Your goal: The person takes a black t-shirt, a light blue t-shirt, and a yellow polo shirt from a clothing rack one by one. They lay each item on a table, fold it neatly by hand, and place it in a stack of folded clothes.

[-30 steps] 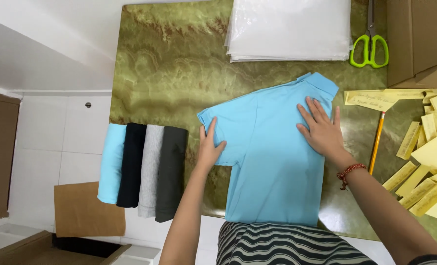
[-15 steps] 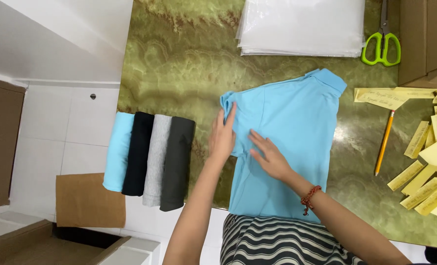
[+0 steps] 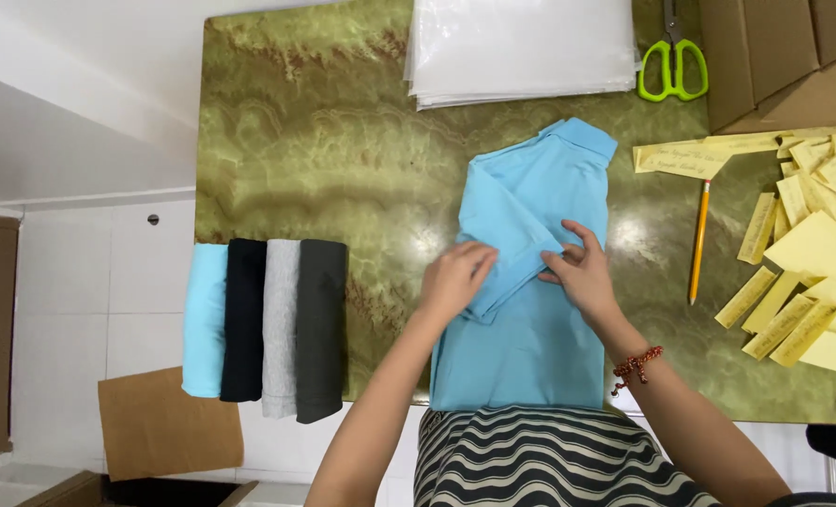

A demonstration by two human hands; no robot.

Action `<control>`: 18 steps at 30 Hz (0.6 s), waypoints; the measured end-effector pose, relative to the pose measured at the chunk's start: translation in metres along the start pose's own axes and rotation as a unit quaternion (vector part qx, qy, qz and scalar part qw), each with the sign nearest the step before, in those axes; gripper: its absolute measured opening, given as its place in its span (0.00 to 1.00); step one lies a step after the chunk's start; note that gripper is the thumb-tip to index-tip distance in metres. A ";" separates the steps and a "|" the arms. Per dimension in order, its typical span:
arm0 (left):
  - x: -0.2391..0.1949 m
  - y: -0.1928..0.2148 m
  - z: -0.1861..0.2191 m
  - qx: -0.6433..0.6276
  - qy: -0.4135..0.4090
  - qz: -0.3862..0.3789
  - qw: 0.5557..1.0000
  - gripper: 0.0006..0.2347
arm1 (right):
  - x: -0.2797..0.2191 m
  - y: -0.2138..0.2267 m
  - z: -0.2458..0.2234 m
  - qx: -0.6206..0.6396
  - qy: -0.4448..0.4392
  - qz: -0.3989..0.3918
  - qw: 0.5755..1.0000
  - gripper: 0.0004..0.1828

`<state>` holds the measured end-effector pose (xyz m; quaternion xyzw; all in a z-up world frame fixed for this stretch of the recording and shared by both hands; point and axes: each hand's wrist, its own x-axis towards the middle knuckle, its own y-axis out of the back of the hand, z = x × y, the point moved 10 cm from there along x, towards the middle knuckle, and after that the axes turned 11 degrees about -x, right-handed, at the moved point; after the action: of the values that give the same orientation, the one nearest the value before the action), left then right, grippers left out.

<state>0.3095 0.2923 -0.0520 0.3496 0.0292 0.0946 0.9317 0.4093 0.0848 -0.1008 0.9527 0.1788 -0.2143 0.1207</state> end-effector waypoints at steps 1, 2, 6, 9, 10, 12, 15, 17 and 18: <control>0.006 0.005 -0.020 0.003 0.034 0.027 0.999 0.09 | 0.000 0.003 -0.003 -0.004 0.015 -0.008 1.000 0.37; 0.014 0.012 -0.019 0.002 0.032 0.023 0.999 0.09 | -0.003 0.007 -0.009 -0.003 0.013 -0.004 1.000 0.37; 0.043 0.029 -0.063 -0.114 0.172 0.069 0.976 0.14 | 0.009 0.020 -0.009 -0.191 0.014 -0.001 0.981 0.29; 0.071 0.021 -0.090 -0.153 0.222 0.064 0.961 0.20 | 0.029 0.046 -0.021 -0.271 0.055 0.053 0.959 0.27; 0.079 0.016 -0.098 -0.164 0.243 0.049 0.955 0.23 | 0.034 0.058 -0.035 -0.251 0.093 0.093 0.959 0.28; 0.100 0.017 -0.090 -0.200 0.258 0.022 0.945 0.25 | 0.051 0.067 -0.051 -0.162 0.089 0.094 0.978 0.30; 0.125 0.010 -0.093 -0.227 0.270 -0.017 0.936 0.25 | 0.081 0.075 -0.056 -0.017 0.042 0.086 0.995 0.36; 0.142 0.000 -0.101 -0.221 0.265 -0.029 0.938 0.23 | 0.098 0.074 -0.061 0.035 0.000 0.077 0.996 0.40; 0.148 -0.006 -0.108 -0.215 0.267 -0.036 0.939 0.24 | 0.104 0.062 -0.064 0.049 -0.036 0.048 0.997 0.43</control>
<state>0.4430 0.3868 -0.1356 0.1013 0.2682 0.1543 0.9455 0.5449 0.0778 -0.0821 0.9567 0.1174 -0.2505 0.0907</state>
